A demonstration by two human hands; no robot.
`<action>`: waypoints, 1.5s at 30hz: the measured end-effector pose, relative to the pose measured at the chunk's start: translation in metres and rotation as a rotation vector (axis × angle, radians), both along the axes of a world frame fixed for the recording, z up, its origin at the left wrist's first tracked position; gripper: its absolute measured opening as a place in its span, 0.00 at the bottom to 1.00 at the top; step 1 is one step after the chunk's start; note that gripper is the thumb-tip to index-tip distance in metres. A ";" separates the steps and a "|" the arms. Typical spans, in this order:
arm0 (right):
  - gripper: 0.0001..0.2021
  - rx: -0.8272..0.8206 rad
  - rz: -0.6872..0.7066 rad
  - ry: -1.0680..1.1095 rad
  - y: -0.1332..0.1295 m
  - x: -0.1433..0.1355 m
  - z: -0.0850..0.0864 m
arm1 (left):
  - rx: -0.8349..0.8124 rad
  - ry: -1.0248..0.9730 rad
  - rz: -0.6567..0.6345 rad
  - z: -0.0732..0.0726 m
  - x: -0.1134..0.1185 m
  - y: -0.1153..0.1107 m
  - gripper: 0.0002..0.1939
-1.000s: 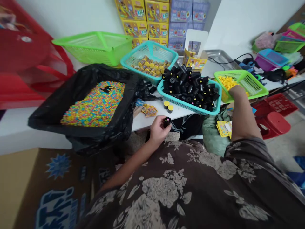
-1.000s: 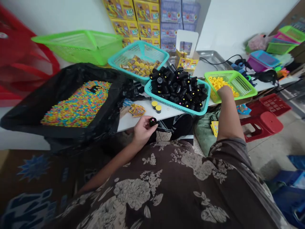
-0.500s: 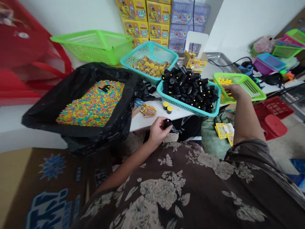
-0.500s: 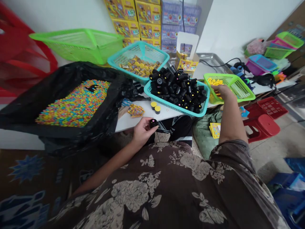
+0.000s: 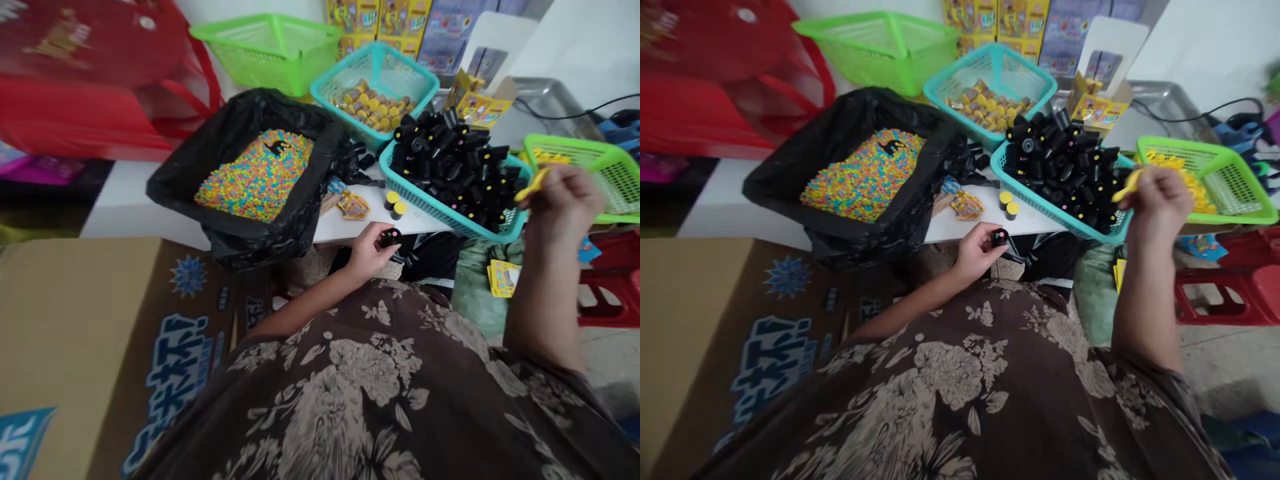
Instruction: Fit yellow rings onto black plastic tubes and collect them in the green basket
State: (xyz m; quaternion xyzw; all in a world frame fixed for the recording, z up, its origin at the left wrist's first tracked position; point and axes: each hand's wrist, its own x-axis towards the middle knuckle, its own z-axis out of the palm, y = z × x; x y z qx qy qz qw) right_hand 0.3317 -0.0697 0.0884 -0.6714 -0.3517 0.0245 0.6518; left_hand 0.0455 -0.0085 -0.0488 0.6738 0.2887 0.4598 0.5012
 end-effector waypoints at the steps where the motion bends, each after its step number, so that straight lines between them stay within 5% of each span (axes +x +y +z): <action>1: 0.07 -0.046 0.190 0.071 -0.009 -0.032 -0.008 | 0.008 -0.002 -0.006 0.001 0.001 -0.001 0.16; 4: 0.14 -0.320 0.578 0.316 -0.021 -0.113 -0.037 | 0.018 0.026 -0.036 0.003 0.002 -0.003 0.16; 7: 0.18 -0.360 0.644 0.399 -0.012 -0.148 -0.063 | 0.012 0.063 -0.050 0.005 0.001 -0.005 0.14; 12: 0.19 -0.354 0.616 0.498 0.003 -0.146 -0.085 | -0.002 0.101 -0.005 0.005 -0.001 -0.005 0.11; 17: 0.20 -0.470 0.613 0.579 0.003 -0.153 -0.090 | 0.079 0.154 0.022 0.007 -0.005 -0.005 0.13; 22: 0.19 -0.383 0.609 0.696 0.002 -0.161 -0.094 | 0.129 0.139 -0.024 0.014 -0.012 -0.005 0.16; 33: 0.18 -0.362 0.570 0.701 -0.002 -0.157 -0.103 | -0.612 0.085 -0.312 0.018 -0.007 -0.006 0.19; 45: 0.18 -0.239 0.484 0.801 -0.002 -0.167 -0.107 | -0.308 0.085 -0.121 0.014 0.003 -0.024 0.18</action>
